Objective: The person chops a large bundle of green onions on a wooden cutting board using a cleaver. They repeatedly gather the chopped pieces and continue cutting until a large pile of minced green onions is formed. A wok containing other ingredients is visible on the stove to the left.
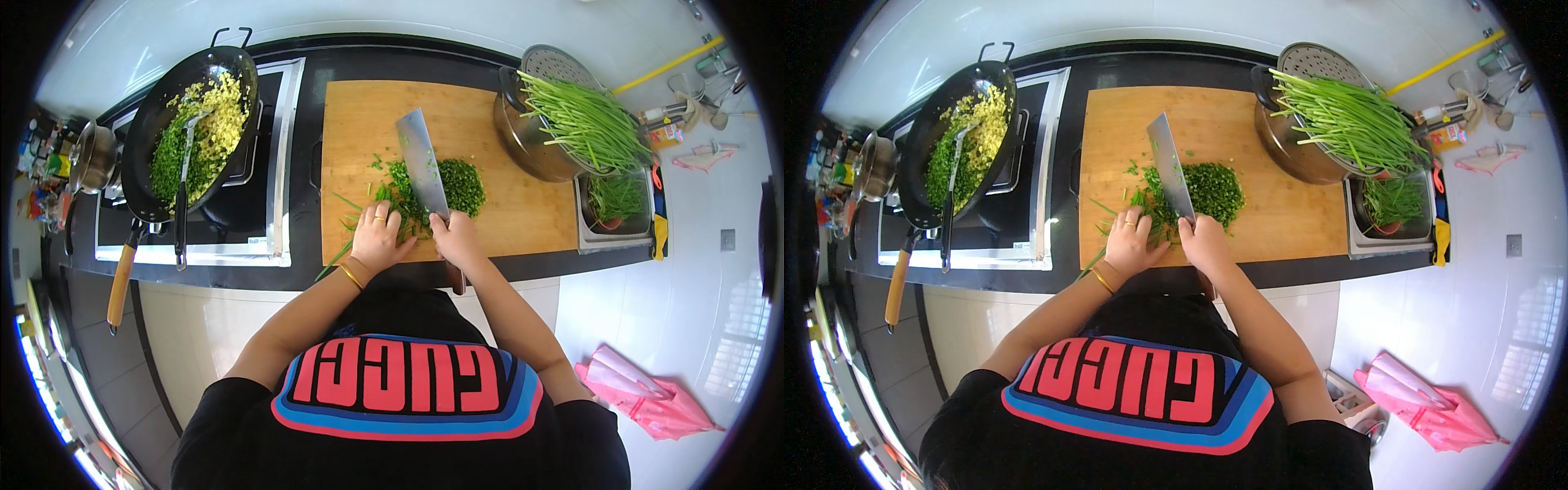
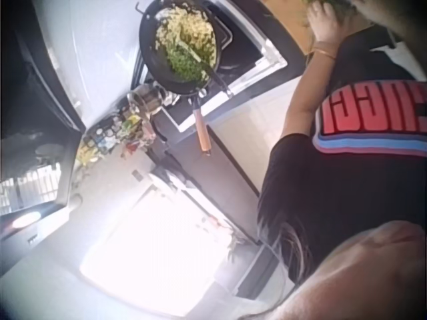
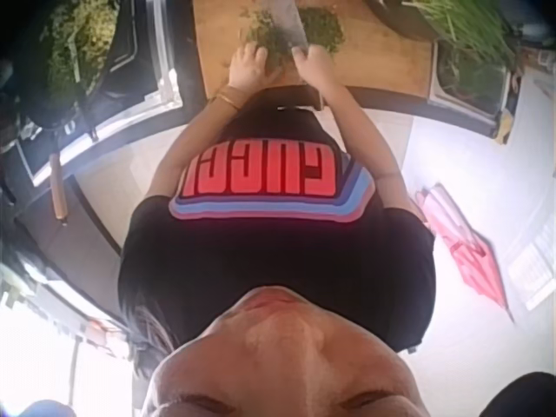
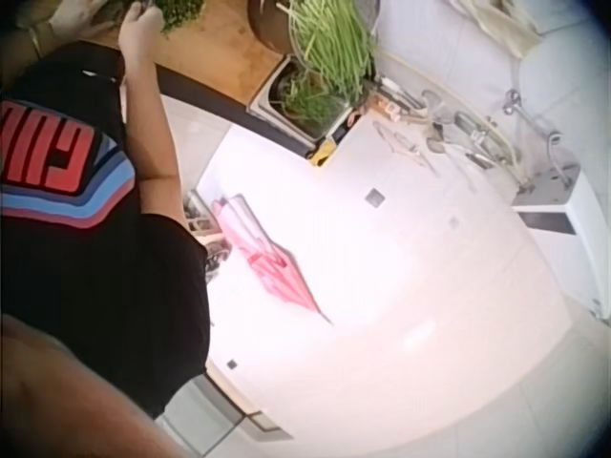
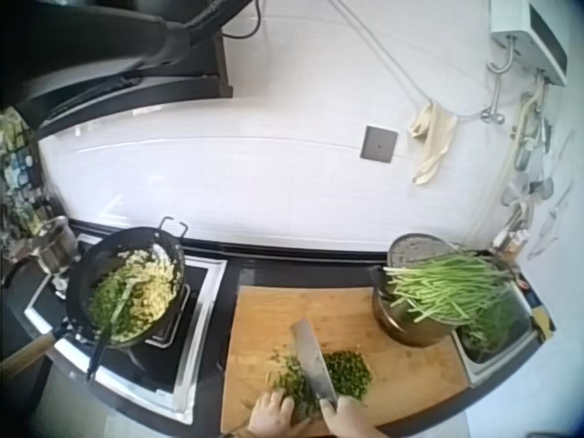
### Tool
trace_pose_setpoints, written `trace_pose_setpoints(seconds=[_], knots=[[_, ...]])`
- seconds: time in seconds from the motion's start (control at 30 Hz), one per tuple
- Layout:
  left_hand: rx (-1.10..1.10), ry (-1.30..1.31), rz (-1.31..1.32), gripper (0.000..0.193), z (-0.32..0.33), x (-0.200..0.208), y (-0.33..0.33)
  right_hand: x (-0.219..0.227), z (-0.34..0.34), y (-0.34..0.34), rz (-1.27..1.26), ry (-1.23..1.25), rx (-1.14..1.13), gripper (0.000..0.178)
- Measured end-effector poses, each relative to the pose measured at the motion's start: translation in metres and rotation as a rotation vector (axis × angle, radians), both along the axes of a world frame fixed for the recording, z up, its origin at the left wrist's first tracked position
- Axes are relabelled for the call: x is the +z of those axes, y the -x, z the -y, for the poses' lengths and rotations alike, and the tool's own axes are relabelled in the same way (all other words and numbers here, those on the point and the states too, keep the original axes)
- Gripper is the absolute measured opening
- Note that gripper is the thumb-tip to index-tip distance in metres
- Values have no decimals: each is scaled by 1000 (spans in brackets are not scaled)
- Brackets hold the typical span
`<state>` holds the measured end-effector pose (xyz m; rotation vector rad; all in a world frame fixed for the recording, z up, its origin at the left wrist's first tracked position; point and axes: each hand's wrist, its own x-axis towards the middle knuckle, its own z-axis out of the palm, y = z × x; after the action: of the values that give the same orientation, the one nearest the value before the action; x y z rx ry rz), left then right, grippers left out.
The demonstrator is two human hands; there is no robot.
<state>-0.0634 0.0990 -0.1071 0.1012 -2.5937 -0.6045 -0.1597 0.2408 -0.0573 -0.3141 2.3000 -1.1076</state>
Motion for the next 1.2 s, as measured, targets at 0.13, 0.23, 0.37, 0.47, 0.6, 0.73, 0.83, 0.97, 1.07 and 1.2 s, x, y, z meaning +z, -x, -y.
trace_pose_setpoints(seconds=[0.13,0.23,0.37,0.47,0.6,0.73,0.83,0.97,1.07,1.2], knots=[[47,4,42,45,-6,2,3,11,-1,1,101,34,-47,27],[59,-7,53,43,-6,-4,4,14,-5,1,101,56,-2,23],[18,-5,-2,42,3,-19,2,24,-8,-1,100,-20,22,25],[-8,-26,-45,40,6,-20,0,24,-12,-2,34,-71,45,28],[10,-37,-43,36,0,4,0,22,-15,-4,-26,-87,59,28],[15,-14,-44,35,2,-11,0,28,-14,-6,-16,-105,75,28],[-20,-53,-64,32,9,-18,-3,30,-19,-10,-139,-170,180,28],[-68,-23,-130,30,17,-21,-3,34,-22,-13,-202,-290,357,28],[-88,6,-163,29,20,-23,-3,31,-24,-17,-211,-326,365,29],[-108,10,-188,27,21,-25,-2,18,-25,-23,-208,-294,345,30]])
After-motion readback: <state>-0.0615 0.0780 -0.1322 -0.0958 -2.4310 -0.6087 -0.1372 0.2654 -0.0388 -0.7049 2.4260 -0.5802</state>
